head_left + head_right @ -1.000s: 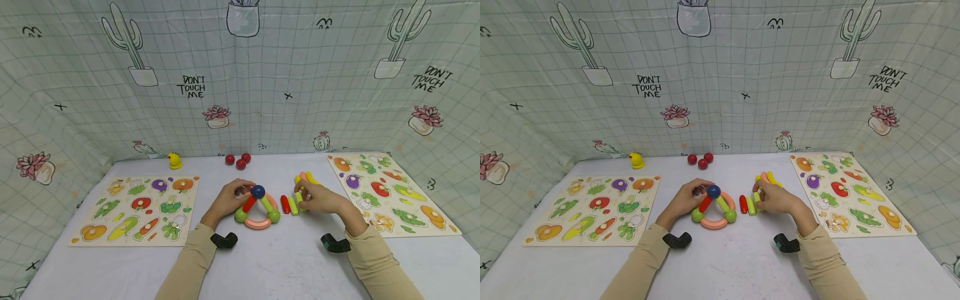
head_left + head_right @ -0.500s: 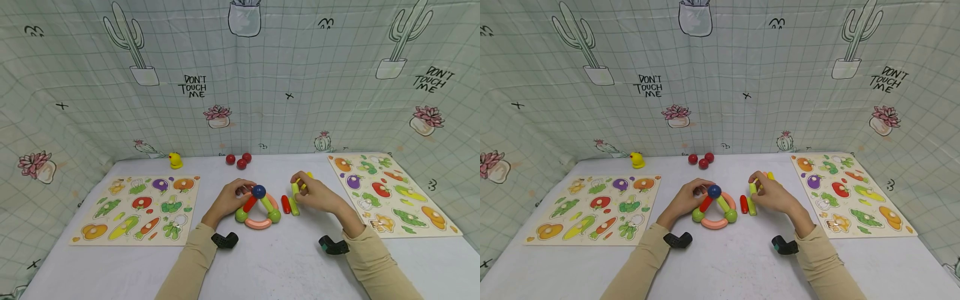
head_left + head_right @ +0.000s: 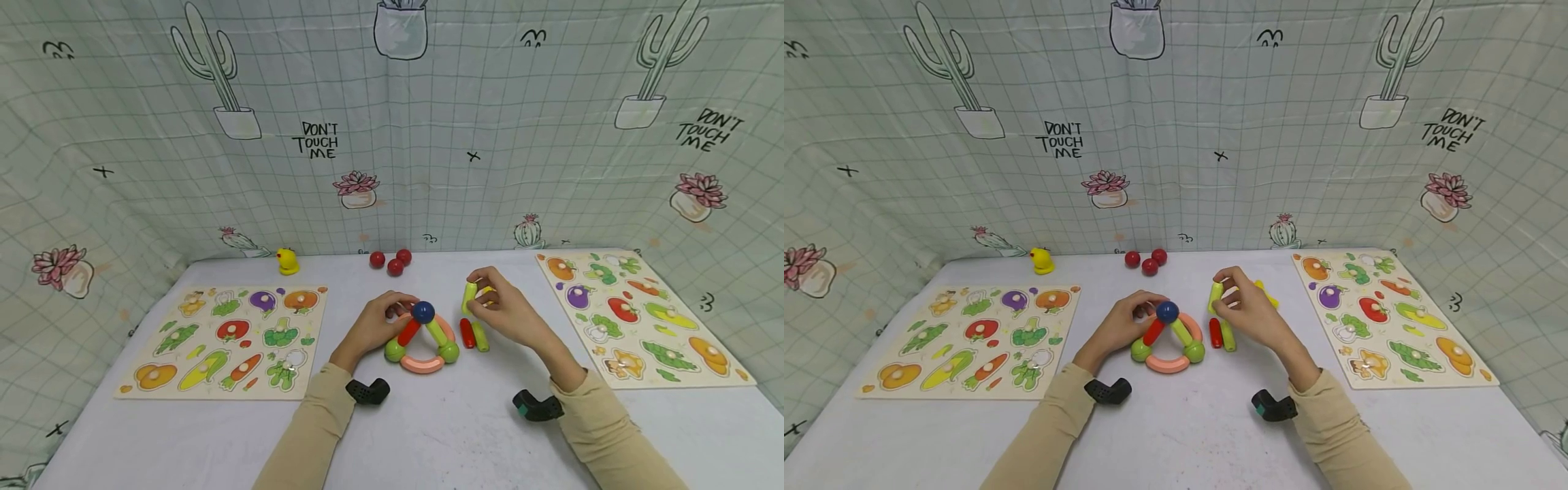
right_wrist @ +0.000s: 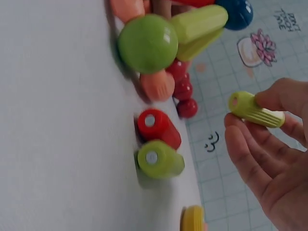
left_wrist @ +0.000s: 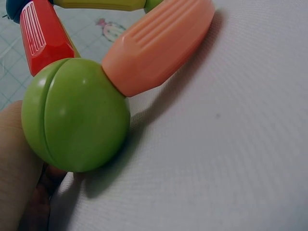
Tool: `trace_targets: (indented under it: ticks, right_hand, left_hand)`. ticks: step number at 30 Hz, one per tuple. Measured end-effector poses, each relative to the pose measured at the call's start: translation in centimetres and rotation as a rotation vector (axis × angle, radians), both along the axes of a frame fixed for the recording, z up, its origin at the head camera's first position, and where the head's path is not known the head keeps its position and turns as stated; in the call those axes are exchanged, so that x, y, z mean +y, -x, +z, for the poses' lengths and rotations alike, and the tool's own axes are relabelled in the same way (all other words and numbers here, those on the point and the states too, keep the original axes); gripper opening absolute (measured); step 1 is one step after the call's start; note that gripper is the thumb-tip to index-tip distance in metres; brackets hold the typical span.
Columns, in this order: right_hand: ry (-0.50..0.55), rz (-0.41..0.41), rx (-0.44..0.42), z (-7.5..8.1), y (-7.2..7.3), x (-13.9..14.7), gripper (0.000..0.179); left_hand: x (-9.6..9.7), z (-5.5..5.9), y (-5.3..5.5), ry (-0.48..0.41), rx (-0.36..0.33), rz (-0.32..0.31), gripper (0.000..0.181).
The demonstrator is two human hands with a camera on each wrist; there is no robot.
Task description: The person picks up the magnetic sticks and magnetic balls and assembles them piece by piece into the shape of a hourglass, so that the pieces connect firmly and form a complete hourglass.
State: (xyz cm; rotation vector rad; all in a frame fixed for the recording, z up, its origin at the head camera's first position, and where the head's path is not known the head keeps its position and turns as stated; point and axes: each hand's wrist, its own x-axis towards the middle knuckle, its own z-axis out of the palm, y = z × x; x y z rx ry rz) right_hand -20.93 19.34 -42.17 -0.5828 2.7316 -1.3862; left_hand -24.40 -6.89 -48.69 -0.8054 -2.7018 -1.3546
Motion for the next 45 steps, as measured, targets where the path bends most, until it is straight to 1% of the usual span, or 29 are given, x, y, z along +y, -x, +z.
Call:
trace_targets:
  ticks: [5, 6, 7, 10, 17, 20, 26, 30, 36, 40, 45]
  right_hand:
    - [0.155, 0.009, -0.059, -0.1, 0.0, -0.8, 0.044]
    - [0.177, 0.015, -0.064, -0.2, 0.0, -0.9, 0.045]
    - [0.193, 0.017, -0.067, -0.6, 0.2, -0.9, 0.046]
    - [0.229, 0.017, -0.076, -0.7, 0.1, -1.3, 0.047]
    - [0.34, 0.003, -0.038, -0.3, -0.4, -2.2, 0.048]
    - [0.37, -0.004, -0.019, -0.1, -0.6, -2.6, 0.048]
    - [0.402, 0.01, 0.038, 0.2, -0.9, -3.3, 0.047]
    - [0.406, 0.026, 0.083, 0.1, -1.0, -3.7, 0.046]
    - [0.413, 0.038, 0.126, -0.1, -1.1, -4.2, 0.044]
    - [0.399, 0.031, 0.153, -0.3, -1.2, -4.4, 0.044]
    - [0.358, 0.031, 0.152, -0.4, -1.3, -4.7, 0.044]
  left_hand:
    - [0.1, -0.1, 0.1, -0.014, 0.003, 0.007, 0.034]
    - [0.1, -0.1, 0.1, -0.015, 0.0, 0.009, 0.034]
    - [0.1, -0.1, 0.1, -0.015, 0.0, 0.01, 0.034]
    - [0.1, -0.2, 0.1, -0.01, -0.001, 0.012, 0.034]
    - [0.2, -0.1, 0.1, -0.009, 0.005, 0.012, 0.033]
    - [0.1, -0.2, 0.2, -0.005, 0.001, 0.009, 0.033]
    - [0.1, -0.1, 0.1, -0.001, 0.005, 0.003, 0.033]
    - [0.1, -0.1, 0.1, -0.008, -0.004, 0.003, 0.034]
    - [0.1, -0.2, 0.2, -0.02, 0.004, 0.008, 0.034]
    - [0.2, -0.2, 0.2, -0.018, 0.002, 0.01, 0.033]
    - [0.2, -0.1, 0.1, -0.011, -0.005, 0.007, 0.033]
